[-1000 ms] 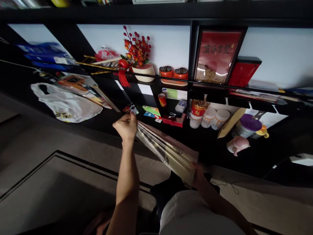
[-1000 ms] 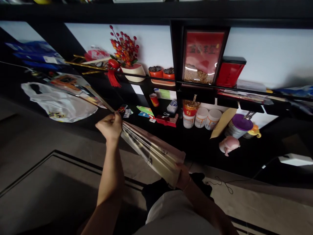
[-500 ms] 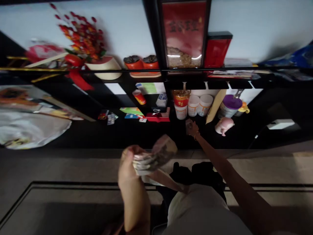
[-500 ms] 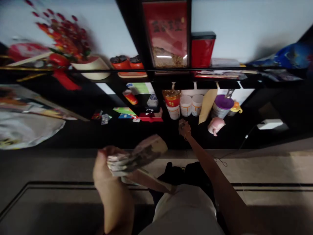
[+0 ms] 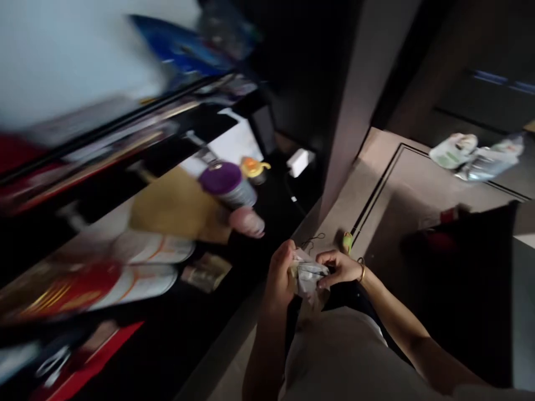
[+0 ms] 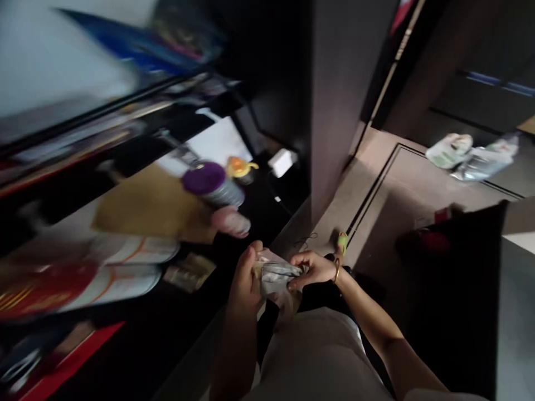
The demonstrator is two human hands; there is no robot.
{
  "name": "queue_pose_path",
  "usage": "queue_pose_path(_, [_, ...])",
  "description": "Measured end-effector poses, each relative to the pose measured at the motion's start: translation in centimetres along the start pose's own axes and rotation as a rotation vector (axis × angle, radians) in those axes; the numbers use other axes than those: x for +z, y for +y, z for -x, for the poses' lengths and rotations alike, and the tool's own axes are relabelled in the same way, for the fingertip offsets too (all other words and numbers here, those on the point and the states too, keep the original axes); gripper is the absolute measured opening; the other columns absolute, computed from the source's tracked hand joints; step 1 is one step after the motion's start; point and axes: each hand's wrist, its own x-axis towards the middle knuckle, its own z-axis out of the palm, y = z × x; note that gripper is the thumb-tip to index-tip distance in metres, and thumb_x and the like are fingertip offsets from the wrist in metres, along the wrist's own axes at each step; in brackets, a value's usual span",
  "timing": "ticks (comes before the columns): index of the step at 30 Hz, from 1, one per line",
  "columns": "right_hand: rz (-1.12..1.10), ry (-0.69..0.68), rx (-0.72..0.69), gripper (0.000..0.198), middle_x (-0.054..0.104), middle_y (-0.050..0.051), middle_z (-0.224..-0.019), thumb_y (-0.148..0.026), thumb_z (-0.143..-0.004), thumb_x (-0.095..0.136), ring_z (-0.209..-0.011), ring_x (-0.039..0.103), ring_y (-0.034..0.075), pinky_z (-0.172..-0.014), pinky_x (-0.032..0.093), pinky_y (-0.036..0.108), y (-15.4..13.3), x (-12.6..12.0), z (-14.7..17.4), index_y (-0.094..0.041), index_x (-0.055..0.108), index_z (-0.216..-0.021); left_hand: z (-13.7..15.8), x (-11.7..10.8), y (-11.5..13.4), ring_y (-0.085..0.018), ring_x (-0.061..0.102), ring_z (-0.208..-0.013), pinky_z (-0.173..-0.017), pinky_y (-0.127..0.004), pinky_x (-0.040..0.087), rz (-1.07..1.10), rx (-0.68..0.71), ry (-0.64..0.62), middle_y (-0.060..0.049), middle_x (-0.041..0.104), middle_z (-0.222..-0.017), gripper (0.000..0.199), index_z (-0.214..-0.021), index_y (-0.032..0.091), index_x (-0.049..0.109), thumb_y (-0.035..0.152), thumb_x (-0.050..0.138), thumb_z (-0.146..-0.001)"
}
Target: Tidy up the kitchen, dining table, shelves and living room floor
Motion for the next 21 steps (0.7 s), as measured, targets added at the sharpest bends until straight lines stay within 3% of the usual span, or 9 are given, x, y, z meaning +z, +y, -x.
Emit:
queue_pose_path(2, [-0.077, 0.26, -0.02, 0.045, 0.054, -0.006, -0.06, -0.048, -0.059, 0.088, -0.053, 0.046, 0.005, -0.052, 0.037, 0.017, -0.2, -5.2, 2.3, -0.015, 0.058, -0.068, -4.3, 4.3, -1.8, -0.013, 0.053, -0.053, -0.048, -0.026, 0.045, 0.022, -0.105, -0.144, -0.002, 0.062, -0.073, 0.053, -0.092, 0.022, 0.064, 0.073, 0.058, -0.077])
queue_pose_path(5, [-0.22, 0.759, -0.1, 0.047, 0.054, -0.006, -0.056, -0.054, -0.058, 0.086, -0.047, 0.044, 0.006, -0.047, 0.037, 0.019, -1.0, -14.8, 5.3, -0.017, 0.06, -0.069, -11.3, 12.4, -5.5, -0.004, 0.033, -0.039, -0.035, -0.023, 0.03, -0.046, -0.212, -0.312, -0.006, 0.07, -0.1, 0.069, -0.116, 0.027, 0.062, 0.081, 0.051, -0.075])
queue_pose_path(7, [-0.239, 1.038, -0.134, 0.045, 0.052, -0.006, -0.054, -0.055, -0.06, 0.084, -0.045, 0.042, 0.007, -0.045, 0.036, 0.02, -2.1, -22.0, 7.3, -0.018, 0.06, -0.07, -16.1, 19.1, -8.6, -0.001, 0.023, -0.037, -0.032, -0.022, 0.022, -0.162, -0.309, -0.429, -0.01, 0.069, -0.114, 0.072, -0.121, 0.025, 0.062, 0.08, 0.054, -0.074])
queue_pose_path(9, [-0.175, 1.226, -0.138, 0.044, 0.053, -0.005, -0.055, -0.056, -0.062, 0.082, -0.047, 0.043, 0.008, -0.046, 0.036, 0.021, -3.7, -29.2, 9.3, -0.018, 0.061, -0.07, -20.6, 26.6, -11.7, 0.0, 0.023, -0.037, -0.032, -0.021, 0.019, -0.307, -0.403, -0.55, -0.011, 0.071, -0.106, 0.072, -0.117, 0.019, 0.065, 0.075, 0.063, -0.072])
queue_pose_path(11, [-0.067, 1.348, -0.121, 0.045, 0.054, -0.004, -0.058, -0.057, -0.063, 0.081, -0.051, 0.043, 0.009, -0.048, 0.036, 0.022, -5.4, -35.4, 11.6, -0.018, 0.06, -0.07, -24.4, 34.1, -14.6, 0.0, 0.025, -0.036, -0.033, -0.02, 0.018, -0.421, -0.444, -0.645, -0.004, 0.069, -0.079, 0.07, -0.113, 0.014, 0.068, 0.07, 0.069, -0.07])
queue_pose_path(13, [0.049, 1.447, -0.093, 0.045, 0.051, -0.004, -0.059, -0.058, -0.066, 0.077, -0.053, 0.039, 0.009, -0.049, 0.033, 0.022, -7.0, -40.5, 13.8, -0.018, 0.057, -0.068, -27.6, 41.0, -16.9, -0.002, 0.025, -0.035, -0.034, -0.019, 0.019, -0.474, -0.449, -0.704, 0.005, 0.054, -0.054, 0.067, -0.111, 0.013, 0.069, 0.066, 0.071, -0.071])
queue_pose_path(15, [0.139, 1.546, -0.093, 0.046, 0.045, -0.005, -0.057, -0.062, -0.073, 0.07, -0.054, 0.035, 0.009, -0.05, 0.03, 0.023, -8.2, -44.4, 15.9, -0.02, 0.052, -0.065, -30.2, 46.8, -18.7, -0.002, 0.025, -0.035, -0.035, -0.018, 0.019, -0.487, -0.457, -0.765, 0.01, 0.04, -0.046, 0.06, -0.101, 0.013, 0.07, 0.063, 0.074, -0.069])
queue_pose_path(19, [0.188, 1.702, -0.159, 0.048, 0.043, -0.004, -0.061, -0.066, -0.084, 0.054, -0.058, 0.036, 0.01, -0.056, 0.034, 0.024, -9.6, -50.5, 18.6, -0.022, 0.047, -0.066, -34.2, 54.8, -21.9, -0.001, 0.026, -0.035, -0.034, -0.018, 0.015, -0.46, -0.514, -0.907, 0.011, 0.035, -0.047, 0.05, -0.072, 0.014, 0.061, 0.056, 0.084, -0.058])
queue_pose_path(21, [0.137, 1.726, -0.167, 0.045, 0.047, -0.004, -0.064, -0.065, -0.082, 0.058, -0.06, 0.04, 0.011, -0.059, 0.037, 0.024, -10.1, -53.5, 19.5, -0.021, 0.051, -0.071, -36.3, 57.7, -23.3, -0.001, 0.026, -0.034, -0.034, -0.018, 0.014, -0.436, -0.541, -0.897, 0.011, 0.034, -0.046, 0.052, -0.068, 0.015, 0.057, 0.058, 0.084, -0.056])
